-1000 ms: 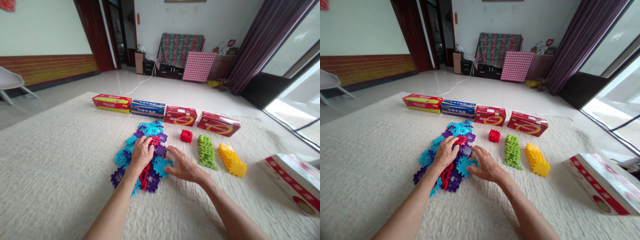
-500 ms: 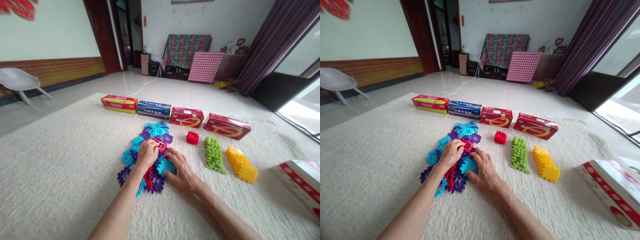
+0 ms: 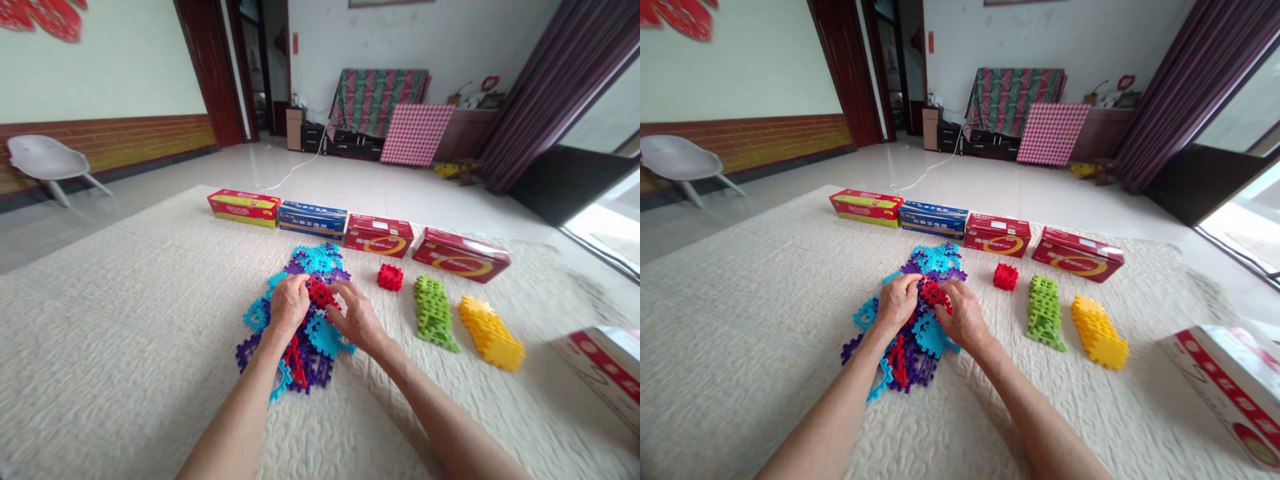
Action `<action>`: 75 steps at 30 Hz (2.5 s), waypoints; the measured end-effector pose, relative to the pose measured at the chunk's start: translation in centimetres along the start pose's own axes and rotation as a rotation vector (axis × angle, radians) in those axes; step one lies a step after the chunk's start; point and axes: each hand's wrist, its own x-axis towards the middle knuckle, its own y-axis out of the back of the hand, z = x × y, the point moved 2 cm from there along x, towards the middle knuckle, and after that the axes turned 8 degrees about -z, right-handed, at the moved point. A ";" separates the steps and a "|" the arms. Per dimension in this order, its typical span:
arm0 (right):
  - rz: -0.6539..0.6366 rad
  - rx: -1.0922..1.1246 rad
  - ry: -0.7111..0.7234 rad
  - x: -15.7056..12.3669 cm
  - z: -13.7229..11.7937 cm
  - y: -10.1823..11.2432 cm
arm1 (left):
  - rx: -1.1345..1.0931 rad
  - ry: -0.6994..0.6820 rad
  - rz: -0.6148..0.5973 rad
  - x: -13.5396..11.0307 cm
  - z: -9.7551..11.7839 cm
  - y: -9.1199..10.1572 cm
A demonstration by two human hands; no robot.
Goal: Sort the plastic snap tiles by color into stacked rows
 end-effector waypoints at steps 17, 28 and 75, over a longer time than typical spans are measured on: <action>-0.196 -0.128 -0.194 2.3 -0.5 -0.8 | 0.011 0.005 -0.039 -0.2 0.0 -0.5; -0.207 -0.156 -0.228 3.0 0.1 -1.4 | 0.034 0.013 -0.077 -0.2 0.4 -0.4; 0.072 -0.640 -0.302 -3.4 6.7 6.7 | 0.067 -0.051 -0.063 -0.2 0.0 -1.2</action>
